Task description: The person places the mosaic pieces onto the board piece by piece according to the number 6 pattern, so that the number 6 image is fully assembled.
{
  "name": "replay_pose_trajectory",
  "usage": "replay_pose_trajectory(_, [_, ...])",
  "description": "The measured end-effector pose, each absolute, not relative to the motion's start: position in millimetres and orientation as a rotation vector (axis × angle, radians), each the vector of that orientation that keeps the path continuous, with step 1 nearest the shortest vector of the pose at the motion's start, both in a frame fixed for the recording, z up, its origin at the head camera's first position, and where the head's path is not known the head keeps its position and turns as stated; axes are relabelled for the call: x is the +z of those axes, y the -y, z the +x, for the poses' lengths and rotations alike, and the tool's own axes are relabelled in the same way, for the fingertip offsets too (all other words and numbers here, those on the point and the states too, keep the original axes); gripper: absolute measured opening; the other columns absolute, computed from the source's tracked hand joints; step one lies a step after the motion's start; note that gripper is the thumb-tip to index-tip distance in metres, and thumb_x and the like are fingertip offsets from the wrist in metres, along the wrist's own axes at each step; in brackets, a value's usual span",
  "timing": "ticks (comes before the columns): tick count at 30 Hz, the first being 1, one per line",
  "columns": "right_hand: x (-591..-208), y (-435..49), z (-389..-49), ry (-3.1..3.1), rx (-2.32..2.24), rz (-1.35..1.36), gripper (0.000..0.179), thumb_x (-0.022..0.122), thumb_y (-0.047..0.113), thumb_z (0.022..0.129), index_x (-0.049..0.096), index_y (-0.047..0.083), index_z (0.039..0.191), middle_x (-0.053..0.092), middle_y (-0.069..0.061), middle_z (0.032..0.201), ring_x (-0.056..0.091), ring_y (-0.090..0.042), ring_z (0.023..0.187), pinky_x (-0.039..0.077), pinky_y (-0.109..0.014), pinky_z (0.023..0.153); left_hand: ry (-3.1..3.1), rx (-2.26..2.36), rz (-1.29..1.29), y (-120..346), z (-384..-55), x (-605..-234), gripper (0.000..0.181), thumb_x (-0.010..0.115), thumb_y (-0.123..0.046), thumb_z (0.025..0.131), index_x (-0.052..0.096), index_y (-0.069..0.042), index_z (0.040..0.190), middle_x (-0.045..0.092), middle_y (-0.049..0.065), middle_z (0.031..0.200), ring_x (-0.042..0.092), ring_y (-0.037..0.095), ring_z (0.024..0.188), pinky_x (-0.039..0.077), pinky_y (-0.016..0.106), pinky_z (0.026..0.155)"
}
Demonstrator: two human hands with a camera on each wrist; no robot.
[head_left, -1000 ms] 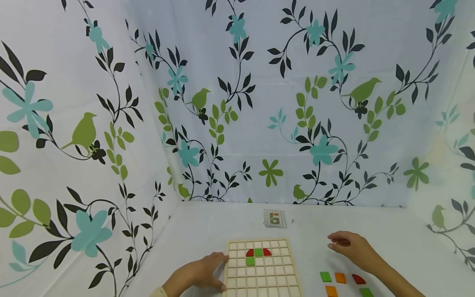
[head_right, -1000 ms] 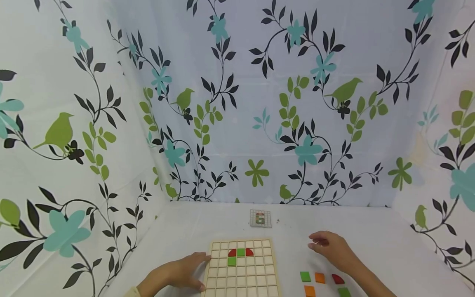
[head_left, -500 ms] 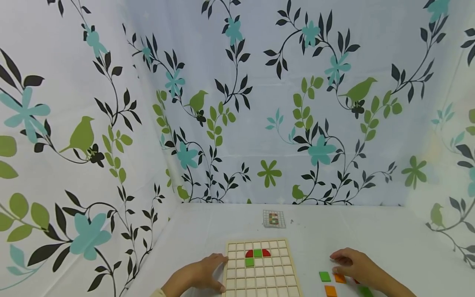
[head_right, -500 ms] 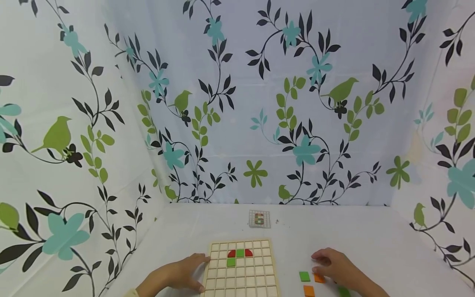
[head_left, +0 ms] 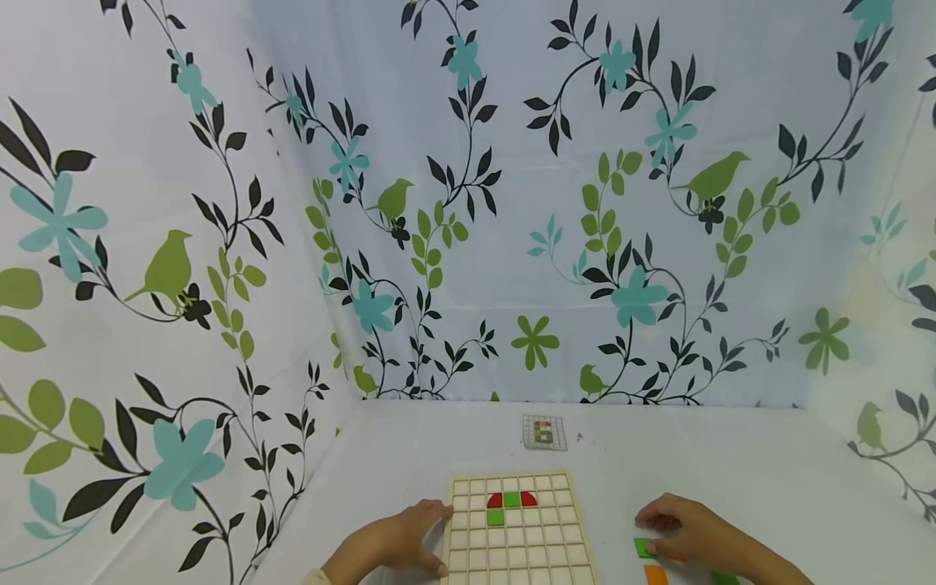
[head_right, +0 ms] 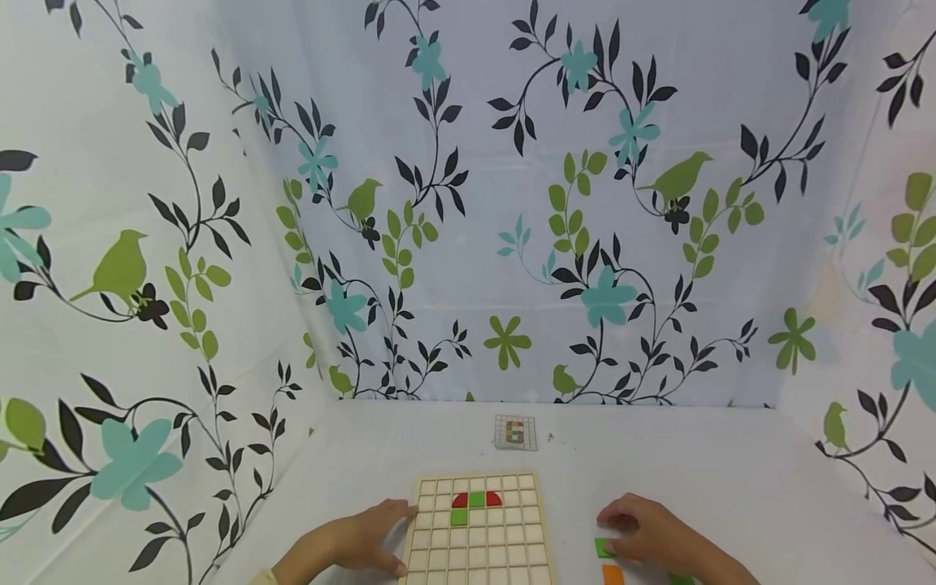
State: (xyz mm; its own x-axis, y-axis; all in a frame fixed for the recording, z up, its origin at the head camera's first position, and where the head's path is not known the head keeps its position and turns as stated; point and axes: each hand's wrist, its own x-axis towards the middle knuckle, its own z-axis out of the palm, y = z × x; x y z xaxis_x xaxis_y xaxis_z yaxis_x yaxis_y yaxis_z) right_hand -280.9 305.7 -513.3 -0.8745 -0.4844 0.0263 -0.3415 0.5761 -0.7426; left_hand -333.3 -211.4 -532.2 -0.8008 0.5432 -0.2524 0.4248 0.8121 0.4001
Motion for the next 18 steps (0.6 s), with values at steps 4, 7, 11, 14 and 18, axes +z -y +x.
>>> replay_pose_trajectory(4, [-511.8, -308.6, -277.2, -2.583, -1.217, -0.737, 0.032, 0.081, 0.020, 0.093, 0.070, 0.004, 0.119, 0.068, -0.006, 0.117, 0.060, 0.002, 0.098, 0.053, -0.016, 0.086, -2.633, 0.489, 0.750, 225.4, -360.3, -568.1, 0.094, 0.084, -0.067, 0.078, 0.044, -0.033, 0.156, 0.043, 0.007, 0.164, 0.040, 0.033, 0.152, 0.042, 0.058, 0.118])
replay_pose_trajectory(7, [-511.0, -310.0, -275.7, -2.509, -1.276, -0.742, 0.032, 0.080, 0.016, 0.094, 0.069, 0.001, 0.120, 0.069, -0.009, 0.118, 0.061, 0.003, 0.100, 0.053, -0.015, 0.086, -2.631, 0.498, 0.792, 231.9, -372.9, -583.5, 0.096, 0.085, -0.071, 0.074, 0.045, -0.036, 0.155, 0.045, 0.004, 0.162, 0.043, 0.031, 0.151, 0.045, 0.057, 0.115])
replay_pose_trajectory(11, [-511.5, -311.1, -275.5, -2.420, -1.331, -0.748, 0.031, 0.078, 0.012, 0.095, 0.067, -0.002, 0.121, 0.069, -0.013, 0.121, 0.063, 0.003, 0.103, 0.053, -0.013, 0.087, -2.641, 0.478, 0.762, 219.9, -351.1, -554.5, 0.092, 0.086, -0.060, 0.080, 0.046, -0.027, 0.156, 0.045, 0.009, 0.161, 0.043, 0.034, 0.150, 0.045, 0.058, 0.115])
replay_pose_trajectory(14, [-512.6, -310.6, -275.8, -2.401, -1.342, -0.740, 0.029, 0.077, 0.010, 0.095, 0.067, -0.001, 0.120, 0.069, -0.014, 0.121, 0.064, 0.002, 0.103, 0.052, -0.011, 0.087, -2.646, 0.486, 0.703, 205.5, -322.2, -516.0, 0.086, 0.087, -0.047, 0.085, 0.047, -0.019, 0.155, 0.046, 0.013, 0.160, 0.043, 0.037, 0.150, 0.043, 0.059, 0.116])
replay_pose_trajectory(18, [-514.5, -309.0, -276.7, -2.413, -1.335, -0.737, 0.023, 0.077, 0.009, 0.095, 0.070, 0.001, 0.116, 0.068, -0.010, 0.116, 0.063, -0.001, 0.100, 0.052, -0.011, 0.087, -2.641, 0.491, 0.697, 202.8, -316.7, -508.5, 0.084, 0.088, -0.045, 0.086, 0.048, -0.018, 0.155, 0.046, 0.013, 0.160, 0.043, 0.038, 0.149, 0.043, 0.060, 0.116])
